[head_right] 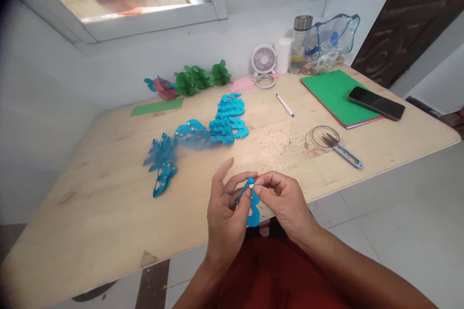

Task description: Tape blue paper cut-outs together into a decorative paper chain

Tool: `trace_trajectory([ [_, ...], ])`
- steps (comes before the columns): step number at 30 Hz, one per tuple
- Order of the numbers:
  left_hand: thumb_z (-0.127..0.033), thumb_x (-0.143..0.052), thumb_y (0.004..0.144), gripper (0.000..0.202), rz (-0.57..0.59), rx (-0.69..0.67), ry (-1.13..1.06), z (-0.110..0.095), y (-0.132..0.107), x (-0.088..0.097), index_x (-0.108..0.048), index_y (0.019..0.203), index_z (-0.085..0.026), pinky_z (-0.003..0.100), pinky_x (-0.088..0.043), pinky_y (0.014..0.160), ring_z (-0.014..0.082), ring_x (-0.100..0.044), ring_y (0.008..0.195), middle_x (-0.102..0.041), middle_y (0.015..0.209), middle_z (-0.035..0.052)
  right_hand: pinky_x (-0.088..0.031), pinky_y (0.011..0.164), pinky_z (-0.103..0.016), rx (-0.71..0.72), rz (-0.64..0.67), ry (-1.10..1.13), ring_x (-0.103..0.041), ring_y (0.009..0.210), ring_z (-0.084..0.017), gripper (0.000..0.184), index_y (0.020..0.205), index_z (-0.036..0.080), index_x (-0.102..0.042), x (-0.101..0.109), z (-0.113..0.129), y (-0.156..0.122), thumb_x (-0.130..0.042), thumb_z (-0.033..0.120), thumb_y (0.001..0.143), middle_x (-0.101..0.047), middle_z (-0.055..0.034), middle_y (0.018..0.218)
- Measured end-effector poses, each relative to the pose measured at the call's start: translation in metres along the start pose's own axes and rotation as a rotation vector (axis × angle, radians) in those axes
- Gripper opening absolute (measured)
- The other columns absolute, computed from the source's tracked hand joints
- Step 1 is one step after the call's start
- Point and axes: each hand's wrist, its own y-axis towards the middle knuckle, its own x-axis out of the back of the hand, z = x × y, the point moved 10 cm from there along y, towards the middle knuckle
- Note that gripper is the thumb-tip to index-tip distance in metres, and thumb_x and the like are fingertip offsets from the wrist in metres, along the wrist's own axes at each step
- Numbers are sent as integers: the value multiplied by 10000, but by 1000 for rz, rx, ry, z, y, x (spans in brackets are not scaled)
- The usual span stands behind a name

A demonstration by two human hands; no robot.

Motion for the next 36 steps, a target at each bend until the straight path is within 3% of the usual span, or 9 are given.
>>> trace_trajectory([
  [7,-156,-590,824,519,-99,94,-105,5,2,6,-430,1313,-228,335,-549,810,199,-695,928,-740,968,73,-548,629,-345,70,-118,-86,-659,718,-212,201,700,230,-639,4,3,0,-679,417,761,-671,-6,647],
  [11,-161,-595,815,530,-125,117,-94,8,2,8,-434,1317,-218,354,-550,826,205,-701,927,-750,953,74,-540,633,-343,72,-123,-104,-647,722,-210,190,716,229,-634,2,3,0,-669,407,769,-672,-13,677],
  [18,-157,-613,808,548,-137,118,-97,8,3,7,-436,1323,-211,365,-543,870,209,-702,952,-756,959,79,-503,653,-311,49,-157,-117,-608,696,-177,158,706,213,-625,2,2,1,-662,355,767,-649,-4,690],
  [26,-153,-625,806,548,-157,124,-161,8,4,7,-435,1318,-202,340,-547,881,193,-704,950,-759,952,71,-486,734,-339,125,-208,-203,-609,735,-185,121,717,201,-637,3,8,2,-653,315,755,-674,-23,752],
  [36,-151,-627,790,533,-237,124,-121,10,5,12,-467,1296,-202,323,-562,844,193,-712,920,-768,907,59,-504,731,-341,191,-243,-214,-637,741,-188,85,683,208,-655,2,15,3,-666,272,737,-690,-21,762],
])
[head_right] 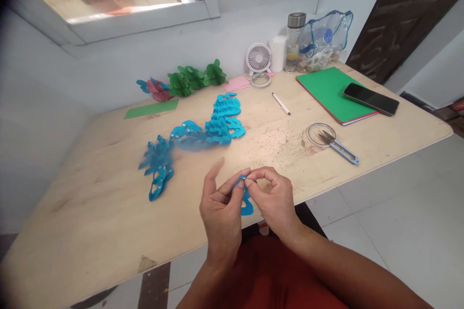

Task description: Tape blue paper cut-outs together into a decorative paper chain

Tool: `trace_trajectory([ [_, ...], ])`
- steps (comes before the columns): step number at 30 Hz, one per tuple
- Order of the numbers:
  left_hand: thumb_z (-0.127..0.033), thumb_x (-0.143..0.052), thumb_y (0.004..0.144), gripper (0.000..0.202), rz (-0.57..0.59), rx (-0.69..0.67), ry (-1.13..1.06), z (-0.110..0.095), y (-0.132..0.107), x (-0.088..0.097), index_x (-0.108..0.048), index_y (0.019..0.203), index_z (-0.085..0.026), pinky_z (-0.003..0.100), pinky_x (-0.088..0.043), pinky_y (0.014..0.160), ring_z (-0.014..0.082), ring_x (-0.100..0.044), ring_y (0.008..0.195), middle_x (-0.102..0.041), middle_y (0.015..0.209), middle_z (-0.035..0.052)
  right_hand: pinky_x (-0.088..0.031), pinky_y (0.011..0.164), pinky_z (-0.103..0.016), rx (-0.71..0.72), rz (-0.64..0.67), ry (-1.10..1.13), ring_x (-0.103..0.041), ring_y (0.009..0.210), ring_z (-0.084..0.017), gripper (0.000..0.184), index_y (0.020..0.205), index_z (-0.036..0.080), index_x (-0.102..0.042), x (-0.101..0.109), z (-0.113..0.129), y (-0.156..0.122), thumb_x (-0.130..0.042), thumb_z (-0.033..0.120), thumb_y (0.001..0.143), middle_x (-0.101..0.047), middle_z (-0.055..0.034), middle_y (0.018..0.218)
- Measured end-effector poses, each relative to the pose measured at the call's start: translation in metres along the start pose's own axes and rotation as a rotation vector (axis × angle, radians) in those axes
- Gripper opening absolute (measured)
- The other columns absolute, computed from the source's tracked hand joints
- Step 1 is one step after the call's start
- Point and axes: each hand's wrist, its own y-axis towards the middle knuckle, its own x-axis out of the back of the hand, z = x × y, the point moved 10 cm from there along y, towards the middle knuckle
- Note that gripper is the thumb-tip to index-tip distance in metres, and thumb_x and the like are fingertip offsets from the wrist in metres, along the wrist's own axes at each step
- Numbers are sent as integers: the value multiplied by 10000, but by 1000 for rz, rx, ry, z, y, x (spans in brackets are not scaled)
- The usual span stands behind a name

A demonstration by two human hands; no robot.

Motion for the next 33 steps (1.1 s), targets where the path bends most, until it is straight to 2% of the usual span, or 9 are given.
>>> trace_trajectory([
  [5,-140,-606,800,530,-11,-24,66,-5,0,1,-466,1310,-178,330,-564,848,200,-709,935,-766,923,70,-519,746,-366,41,-9,19,-654,762,-202,76,702,218,-701,0,5,1,-674,279,740,-706,-31,770],
  [16,-161,-621,804,544,-20,-26,40,-3,0,3,-454,1321,-189,317,-573,813,195,-718,892,-766,915,68,-528,759,-367,10,-17,23,-666,787,-203,80,717,215,-700,1,1,-1,-665,281,746,-719,-36,798],
  [25,-152,-618,797,536,-57,-41,100,-8,1,6,-478,1313,-166,307,-580,786,198,-722,871,-768,907,77,-509,807,-382,79,30,11,-655,866,-205,115,782,231,-732,-2,7,-3,-619,243,800,-731,-44,855],
  [33,-138,-604,797,550,-99,-72,123,-8,3,10,-469,1329,-175,289,-573,792,188,-721,875,-772,879,63,-479,900,-412,143,131,-71,-626,992,-212,207,926,239,-730,-9,15,-6,-546,204,837,-716,-57,993],
])
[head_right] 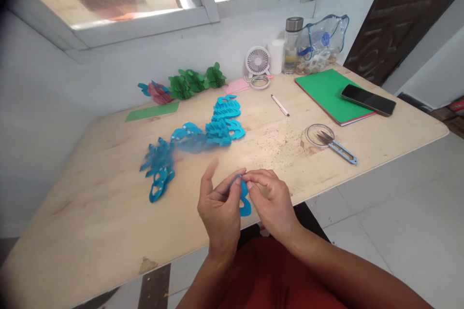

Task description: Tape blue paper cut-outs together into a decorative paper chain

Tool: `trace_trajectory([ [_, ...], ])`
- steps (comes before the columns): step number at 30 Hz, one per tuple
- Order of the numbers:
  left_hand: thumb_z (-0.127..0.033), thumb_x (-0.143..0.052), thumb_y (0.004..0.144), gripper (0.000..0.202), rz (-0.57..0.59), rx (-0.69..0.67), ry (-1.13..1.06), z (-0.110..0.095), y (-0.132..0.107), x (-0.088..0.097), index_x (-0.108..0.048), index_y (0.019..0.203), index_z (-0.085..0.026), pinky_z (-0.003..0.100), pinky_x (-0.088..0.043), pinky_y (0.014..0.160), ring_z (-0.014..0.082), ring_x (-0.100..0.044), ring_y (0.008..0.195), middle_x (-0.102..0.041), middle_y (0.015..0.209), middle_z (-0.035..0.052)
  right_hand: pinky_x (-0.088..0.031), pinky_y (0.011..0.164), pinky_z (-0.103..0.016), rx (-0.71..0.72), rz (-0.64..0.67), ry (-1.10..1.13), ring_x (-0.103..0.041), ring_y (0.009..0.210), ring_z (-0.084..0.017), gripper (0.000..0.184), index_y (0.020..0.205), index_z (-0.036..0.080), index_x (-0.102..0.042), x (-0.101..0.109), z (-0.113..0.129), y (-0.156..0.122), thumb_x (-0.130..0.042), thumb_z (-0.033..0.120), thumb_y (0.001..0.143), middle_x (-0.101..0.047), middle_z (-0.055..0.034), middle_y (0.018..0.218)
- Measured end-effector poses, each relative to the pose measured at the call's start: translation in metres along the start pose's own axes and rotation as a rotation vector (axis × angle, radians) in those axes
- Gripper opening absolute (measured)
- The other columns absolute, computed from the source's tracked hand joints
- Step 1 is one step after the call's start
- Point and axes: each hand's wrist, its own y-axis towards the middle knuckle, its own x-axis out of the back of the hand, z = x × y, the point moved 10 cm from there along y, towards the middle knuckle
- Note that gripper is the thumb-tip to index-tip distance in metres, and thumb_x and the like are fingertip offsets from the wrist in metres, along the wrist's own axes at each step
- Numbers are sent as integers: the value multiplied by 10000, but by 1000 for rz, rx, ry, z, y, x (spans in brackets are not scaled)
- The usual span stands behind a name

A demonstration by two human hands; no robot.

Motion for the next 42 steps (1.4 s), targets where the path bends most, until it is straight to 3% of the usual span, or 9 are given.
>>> trace_trajectory([
  [11,-151,-620,792,561,-5,4,10,-2,4,4,-481,1336,-158,301,-576,774,199,-720,868,-767,912,76,-471,877,-393,134,24,-213,-606,966,-211,187,910,211,-711,2,13,1,-537,173,853,-711,-66,960],
  [15,-169,-636,797,581,52,26,-18,-4,3,-1,-463,1352,-176,290,-585,717,196,-721,836,-767,903,74,-459,865,-372,12,11,-104,-624,929,-209,158,868,206,-706,8,1,7,-552,238,850,-714,-60,919],
  [20,-194,-649,805,598,99,40,-70,-5,-1,-6,-433,1363,-207,259,-577,668,178,-716,817,-768,916,66,-448,731,-300,-250,151,159,-597,762,-172,240,721,194,-654,-6,-19,9,-542,350,865,-627,-8,696],
  [24,-208,-649,811,611,149,44,-66,-6,-2,-9,-421,1377,-213,232,-561,625,139,-697,694,-766,939,71,-378,607,-252,-254,219,239,-472,612,-114,332,624,183,-572,-14,-16,10,-528,385,884,-516,24,609],
  [28,-194,-638,820,652,212,38,-80,-6,-3,-14,-368,1412,-238,220,-551,631,140,-694,755,-757,989,71,-347,567,-237,-259,269,288,-427,570,-97,329,608,177,-569,-18,-14,10,-560,375,871,-476,39,557],
  [36,-246,-629,840,587,331,65,-184,-7,-8,-23,-402,1380,-288,236,-529,699,132,-667,794,-690,1159,81,-387,584,-247,-325,81,242,-501,598,-114,222,660,175,-652,-2,-25,11,-655,365,775,-595,15,617],
  [39,-297,-588,874,526,333,139,-295,0,-10,-21,-415,1370,-263,251,-506,787,141,-654,887,-679,1168,90,-411,614,-261,-319,36,241,-526,619,-127,221,665,180,-658,3,-28,10,-659,372,776,-610,10,629],
  [42,-266,-623,851,542,328,239,-332,14,-13,-18,-426,1356,-259,240,-496,772,142,-647,908,-668,1172,88,-411,596,-260,-316,-17,240,-517,604,-125,208,660,185,-659,9,-30,10,-678,367,759,-588,18,613],
])
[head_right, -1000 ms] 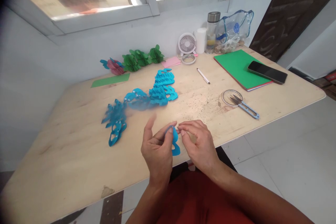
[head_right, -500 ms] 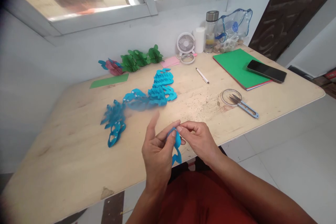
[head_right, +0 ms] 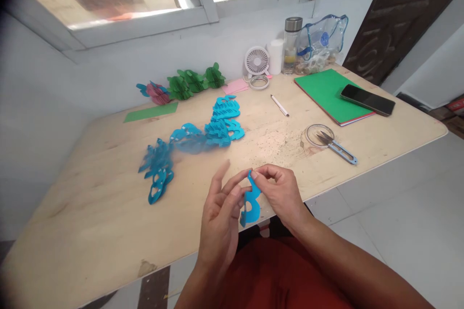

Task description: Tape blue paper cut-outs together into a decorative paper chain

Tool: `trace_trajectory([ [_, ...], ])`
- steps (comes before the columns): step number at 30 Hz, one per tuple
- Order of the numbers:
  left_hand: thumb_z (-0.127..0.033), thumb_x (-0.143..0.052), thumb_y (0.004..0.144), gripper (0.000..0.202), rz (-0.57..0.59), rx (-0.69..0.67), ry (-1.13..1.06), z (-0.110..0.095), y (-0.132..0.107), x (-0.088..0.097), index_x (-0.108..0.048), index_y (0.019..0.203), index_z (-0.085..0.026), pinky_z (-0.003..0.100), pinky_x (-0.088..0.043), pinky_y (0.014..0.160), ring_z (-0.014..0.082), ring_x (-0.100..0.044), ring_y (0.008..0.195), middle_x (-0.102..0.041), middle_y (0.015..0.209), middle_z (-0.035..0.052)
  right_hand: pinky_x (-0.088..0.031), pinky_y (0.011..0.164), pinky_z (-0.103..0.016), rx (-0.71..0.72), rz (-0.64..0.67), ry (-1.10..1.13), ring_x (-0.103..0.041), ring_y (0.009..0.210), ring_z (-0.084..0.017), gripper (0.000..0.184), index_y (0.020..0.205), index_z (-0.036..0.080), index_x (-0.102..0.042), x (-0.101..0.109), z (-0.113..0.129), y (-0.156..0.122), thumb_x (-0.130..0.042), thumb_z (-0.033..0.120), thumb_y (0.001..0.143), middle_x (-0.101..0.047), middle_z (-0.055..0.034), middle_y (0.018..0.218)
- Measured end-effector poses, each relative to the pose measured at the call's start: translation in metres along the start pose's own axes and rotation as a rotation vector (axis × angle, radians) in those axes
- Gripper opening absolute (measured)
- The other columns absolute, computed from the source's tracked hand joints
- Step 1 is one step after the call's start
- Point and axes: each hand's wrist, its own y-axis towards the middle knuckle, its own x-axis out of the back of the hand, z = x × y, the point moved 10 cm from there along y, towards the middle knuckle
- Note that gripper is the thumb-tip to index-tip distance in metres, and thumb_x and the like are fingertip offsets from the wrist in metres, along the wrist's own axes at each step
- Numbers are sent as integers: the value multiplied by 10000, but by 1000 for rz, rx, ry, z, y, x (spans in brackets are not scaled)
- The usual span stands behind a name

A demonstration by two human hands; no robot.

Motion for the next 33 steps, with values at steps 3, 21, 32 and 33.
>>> trace_trajectory([
  [3,-222,-666,809,580,-12,64,-34,10,-2,3,-432,1339,-263,216,-495,692,121,-651,822,-656,1152,81,-406,545,-253,-5,-18,38,-497,558,-115,203,647,187,-654,1,1,0,-703,366,729,-567,24,589],
  [21,-159,-724,732,629,187,134,-153,10,-5,-17,-474,1301,-255,236,-493,554,87,-596,562,-661,1010,66,-468,800,-329,-62,90,34,-620,843,-182,221,841,210,-742,8,1,19,-717,398,728,-723,-49,872],
  [32,-146,-736,712,541,257,176,-187,16,-4,-30,-580,1219,-251,230,-469,530,75,-560,521,-656,917,37,-451,548,-242,-167,171,144,-581,612,-118,194,746,197,-732,1,0,15,-778,361,654,-673,3,705],
  [33,-142,-731,716,541,260,170,-175,17,-3,-30,-577,1224,-250,227,-469,528,74,-560,523,-654,914,37,-438,526,-237,-183,174,154,-564,582,-109,200,735,193,-727,1,0,14,-780,367,651,-664,7,692],
])
